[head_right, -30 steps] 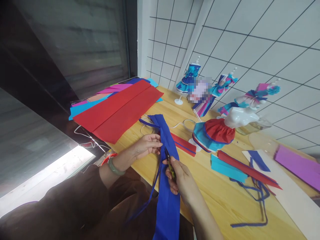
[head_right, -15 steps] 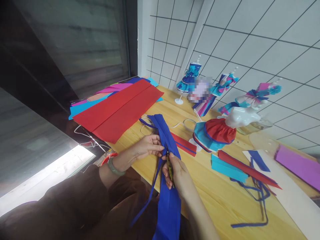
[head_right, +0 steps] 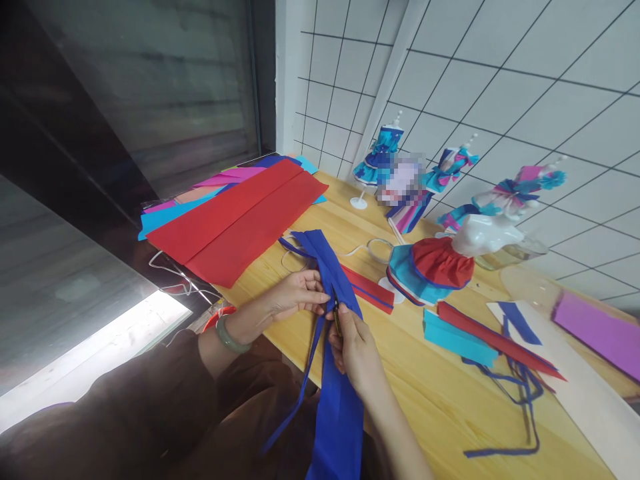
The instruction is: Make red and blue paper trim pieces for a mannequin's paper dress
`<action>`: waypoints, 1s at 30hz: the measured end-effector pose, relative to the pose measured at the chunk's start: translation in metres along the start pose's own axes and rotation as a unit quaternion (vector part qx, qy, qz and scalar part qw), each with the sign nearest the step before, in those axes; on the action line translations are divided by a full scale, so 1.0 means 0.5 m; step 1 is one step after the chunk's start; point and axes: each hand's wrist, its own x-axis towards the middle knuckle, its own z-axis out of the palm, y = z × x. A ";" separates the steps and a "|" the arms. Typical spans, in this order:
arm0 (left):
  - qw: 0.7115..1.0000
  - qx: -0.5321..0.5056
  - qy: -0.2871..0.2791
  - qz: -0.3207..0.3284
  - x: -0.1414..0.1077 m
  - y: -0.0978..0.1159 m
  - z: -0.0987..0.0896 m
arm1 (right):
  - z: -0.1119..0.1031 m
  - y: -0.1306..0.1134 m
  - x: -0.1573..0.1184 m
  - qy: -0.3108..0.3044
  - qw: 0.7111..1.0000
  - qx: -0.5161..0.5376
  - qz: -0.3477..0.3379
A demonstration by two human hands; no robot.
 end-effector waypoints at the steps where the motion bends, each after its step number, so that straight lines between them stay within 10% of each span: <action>1: 1.000 0.000 -0.001 0.002 0.000 0.000 0.000 | 0.001 -0.001 -0.001 0.004 1.000 -0.002 -0.001; 30: 0.998 0.043 -0.020 0.031 0.005 -0.009 -0.009 | 0.003 -0.009 0.000 0.009 1.000 -0.011 0.001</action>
